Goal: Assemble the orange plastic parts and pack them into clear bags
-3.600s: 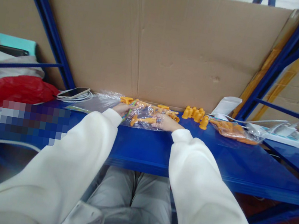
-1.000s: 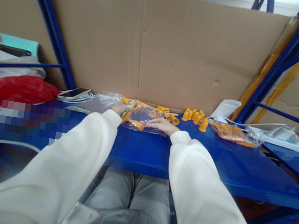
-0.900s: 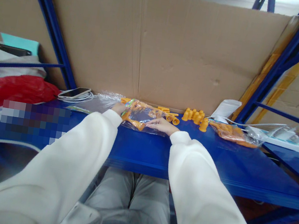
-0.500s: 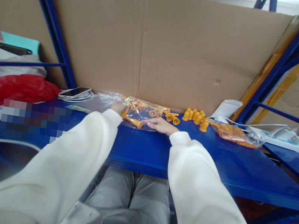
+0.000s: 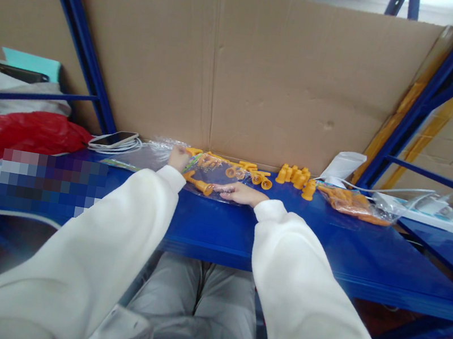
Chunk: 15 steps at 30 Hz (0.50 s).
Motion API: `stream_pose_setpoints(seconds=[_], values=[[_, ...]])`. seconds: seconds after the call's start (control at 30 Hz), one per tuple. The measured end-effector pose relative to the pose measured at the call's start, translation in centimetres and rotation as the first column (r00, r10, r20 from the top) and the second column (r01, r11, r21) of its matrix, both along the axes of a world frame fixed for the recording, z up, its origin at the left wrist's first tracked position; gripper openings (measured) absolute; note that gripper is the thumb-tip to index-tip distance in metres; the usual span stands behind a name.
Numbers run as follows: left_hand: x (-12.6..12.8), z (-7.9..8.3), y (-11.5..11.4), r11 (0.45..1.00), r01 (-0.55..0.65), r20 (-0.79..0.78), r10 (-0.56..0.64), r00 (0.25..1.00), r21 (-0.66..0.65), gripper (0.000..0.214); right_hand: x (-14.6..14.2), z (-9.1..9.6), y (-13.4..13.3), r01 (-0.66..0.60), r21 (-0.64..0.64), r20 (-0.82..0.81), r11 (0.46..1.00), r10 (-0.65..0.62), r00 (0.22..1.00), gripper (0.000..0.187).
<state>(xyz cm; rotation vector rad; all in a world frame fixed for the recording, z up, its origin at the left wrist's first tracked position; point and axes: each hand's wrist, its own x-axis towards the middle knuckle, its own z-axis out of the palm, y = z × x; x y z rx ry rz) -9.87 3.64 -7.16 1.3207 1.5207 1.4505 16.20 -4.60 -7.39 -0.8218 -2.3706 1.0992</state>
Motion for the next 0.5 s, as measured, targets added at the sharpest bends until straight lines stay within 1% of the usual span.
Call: stream_pose_setpoints(seconds=[0.03, 0.07, 0.1, 0.13, 0.17, 0.23, 0.3, 0.4, 0.5], values=[[0.4, 0.1, -0.2, 0.983, -0.128, -0.06, 0.137, 0.989, 0.132, 0.029, 0.0, 0.0, 0.0, 0.002, 0.003, 0.014, 1.0, -0.003, 1.0, 0.066], [0.9, 0.2, -0.4, 0.949, -0.167, -0.133, 0.208, 0.969, 0.268, 0.028, -0.1, 0.0, 0.1, 0.007, 0.007, 0.03, 1.0, -0.007, 1.0, 0.068], [1.5, 0.2, -0.7, 0.923, -0.142, -0.211, 0.227, 0.951, 0.357, 0.028, -0.2, 0.0, 0.1, 0.01, 0.013, 0.045, 1.0, -0.011, 0.999, 0.069], [2.2, 0.2, -1.0, 0.911, -0.079, -0.3, 0.214, 0.929, 0.405, 0.03, -0.3, -0.1, 0.1, 0.013, 0.022, 0.059, 1.0, -0.015, 0.998, 0.07], [2.8, 0.1, -1.3, 0.905, -0.003, -0.397, 0.19, 0.898, 0.425, 0.034, -0.3, -0.1, 0.1, 0.015, 0.032, 0.07, 0.999, -0.017, 0.997, 0.069], [3.9, -0.3, -1.9, 0.908, 0.126, -0.574, 0.141, 0.807, 0.4, 0.043, -0.5, -0.1, 0.1, 0.016, 0.047, 0.085, 0.999, -0.02, 0.996, 0.067], [4.7, -0.8, -2.4, 0.927, 0.179, -0.688, 0.105, 0.718, 0.329, 0.05, -0.6, -0.1, 0.1, 0.019, 0.056, 0.093, 0.998, -0.024, 0.995, 0.063], [5.2, -1.2, -2.9, 0.959, 0.186, -0.773, 0.052, 0.633, 0.216, 0.058, -0.6, 0.0, -0.1, 0.031, 0.074, 0.102, 0.997, -0.039, 0.994, 0.057], [5.4, -0.8, -3.6, 0.988, 0.135, -0.814, -0.014, 0.58, 0.079, 0.064, -0.7, -0.1, -0.3, 0.027, 0.108, 0.099, 0.994, -0.038, 0.994, 0.051]])
